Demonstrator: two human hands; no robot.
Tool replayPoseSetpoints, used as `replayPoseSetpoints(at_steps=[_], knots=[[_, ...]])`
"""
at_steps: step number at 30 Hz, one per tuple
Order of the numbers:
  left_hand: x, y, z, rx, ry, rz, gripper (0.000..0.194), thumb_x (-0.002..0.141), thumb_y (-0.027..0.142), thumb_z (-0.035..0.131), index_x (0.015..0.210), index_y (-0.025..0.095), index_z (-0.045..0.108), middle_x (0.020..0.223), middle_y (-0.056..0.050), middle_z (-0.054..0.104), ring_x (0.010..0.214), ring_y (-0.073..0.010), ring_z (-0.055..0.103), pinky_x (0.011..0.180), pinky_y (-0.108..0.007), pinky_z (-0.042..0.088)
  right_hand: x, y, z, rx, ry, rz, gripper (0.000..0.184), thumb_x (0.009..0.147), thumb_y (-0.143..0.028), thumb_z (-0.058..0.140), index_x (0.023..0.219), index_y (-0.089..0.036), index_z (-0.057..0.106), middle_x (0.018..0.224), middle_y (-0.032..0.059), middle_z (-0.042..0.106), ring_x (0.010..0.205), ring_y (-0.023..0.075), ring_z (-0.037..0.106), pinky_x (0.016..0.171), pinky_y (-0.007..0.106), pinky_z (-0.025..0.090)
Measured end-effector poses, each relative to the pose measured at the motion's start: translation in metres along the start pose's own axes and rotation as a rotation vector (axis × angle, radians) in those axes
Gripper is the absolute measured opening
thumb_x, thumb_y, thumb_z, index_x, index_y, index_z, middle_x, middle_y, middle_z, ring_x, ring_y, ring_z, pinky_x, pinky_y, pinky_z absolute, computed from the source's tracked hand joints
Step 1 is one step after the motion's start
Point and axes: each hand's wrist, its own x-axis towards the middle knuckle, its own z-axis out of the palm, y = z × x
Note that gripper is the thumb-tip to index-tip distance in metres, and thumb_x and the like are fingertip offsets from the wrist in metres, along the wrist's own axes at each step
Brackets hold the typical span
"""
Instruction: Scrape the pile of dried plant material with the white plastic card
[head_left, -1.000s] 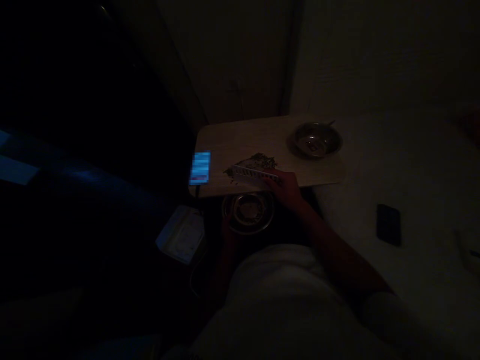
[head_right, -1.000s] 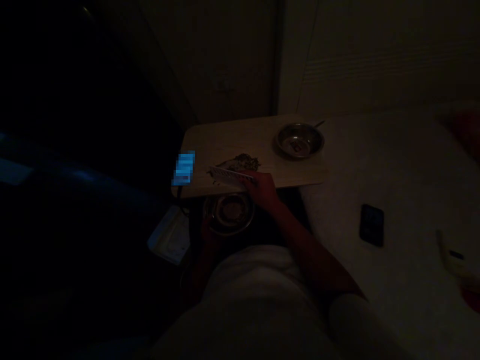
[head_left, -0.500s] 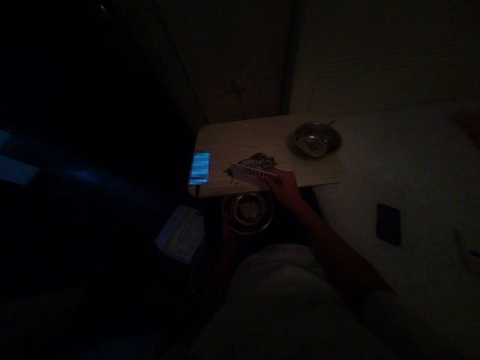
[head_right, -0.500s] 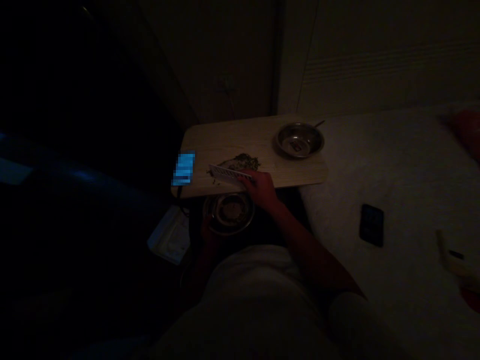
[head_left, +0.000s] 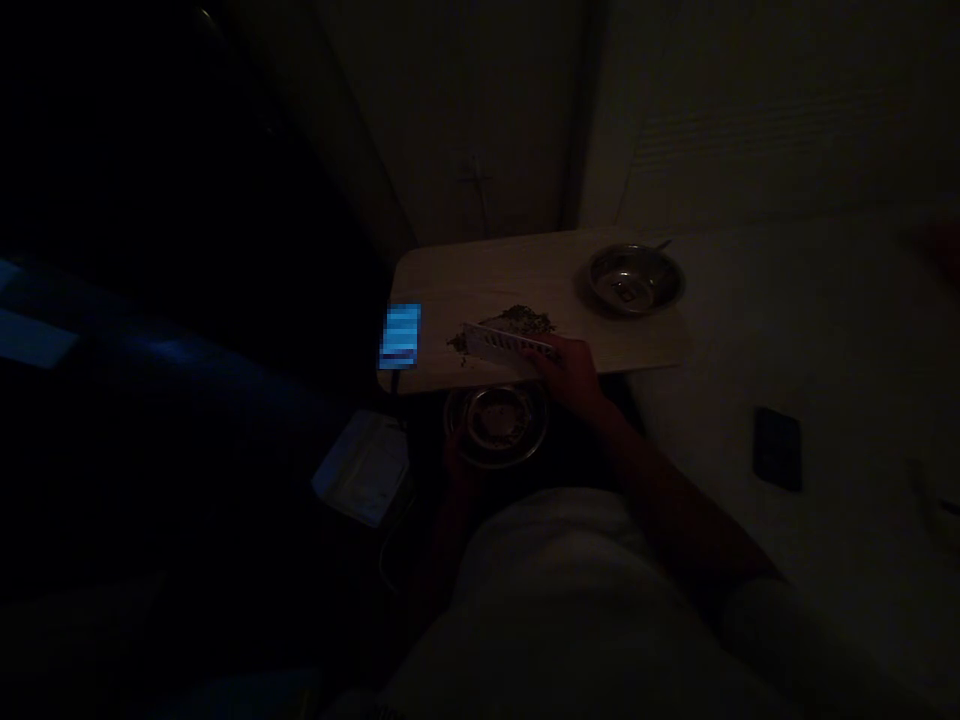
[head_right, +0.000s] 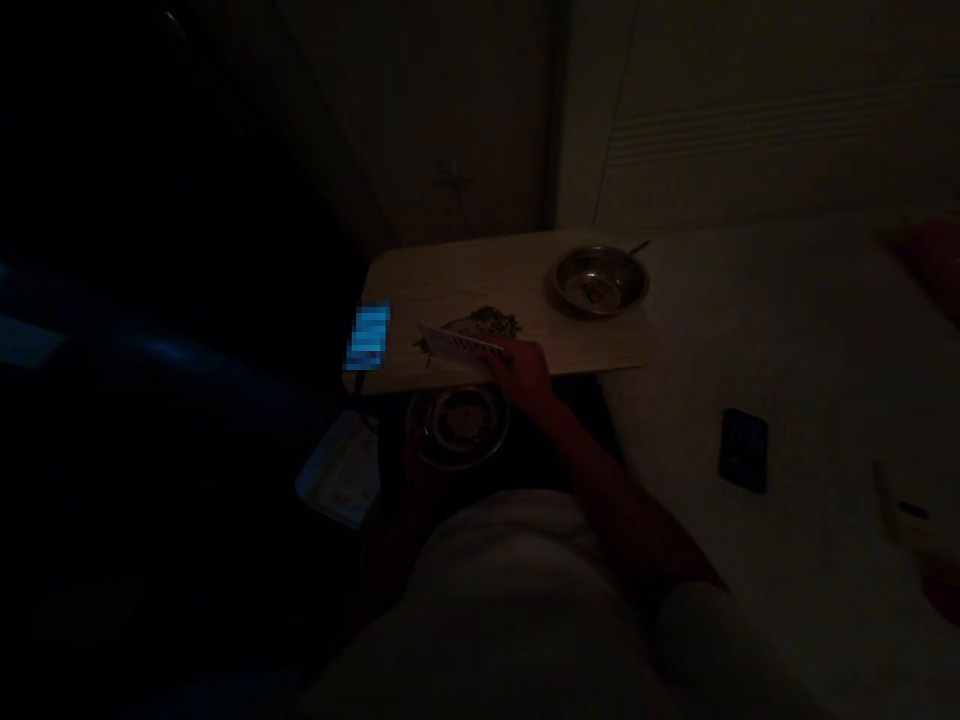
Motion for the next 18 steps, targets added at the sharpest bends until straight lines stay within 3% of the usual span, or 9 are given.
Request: replayPoseSetpoints(at_steps=[6,11,18], knots=[[0.000,0.001,0.001,0.068,0.026,0.047,0.020,0.081,0.030,0.061,0.096,0.023,0.073,0.106,-0.005,0.074,0.129,-0.0276,0.050,0.109,-0.043,0.037,0.007,-0.002,0.008,0.003,-0.048,-0.035,0.026,0.088,-0.036,0.059,0.106,-0.025,0.073,0.098,0.0017,0.076,0.084,0.0191,0.070,0.077,0.030,0.053],[0.004,0.001,0.000,0.074,0.009,-0.006,0.028,0.082,0.036,0.059,0.097,0.019,0.073,0.107,-0.010,0.073,0.127,-0.0330,0.051,0.106,-0.048,0.039,0.009,-0.002,0.013,-0.022,-0.085,-0.037,0.025,0.088,-0.036,0.060,0.105,-0.025,0.074,0.100,0.0018,0.075,0.087,0.0201,0.070,0.079,0.031,0.053],[0.005,0.001,0.001,0.035,0.002,-0.065,0.034,0.082,0.039,0.057,0.104,0.019,0.071,0.110,-0.009,0.072,0.125,-0.0318,0.053,0.105,-0.048,0.040,0.011,-0.004,0.009,0.014,-0.162,-0.096,0.023,0.089,-0.034,0.058,0.106,-0.026,0.073,0.104,0.0009,0.075,0.093,0.0198,0.070,0.082,0.031,0.053]])
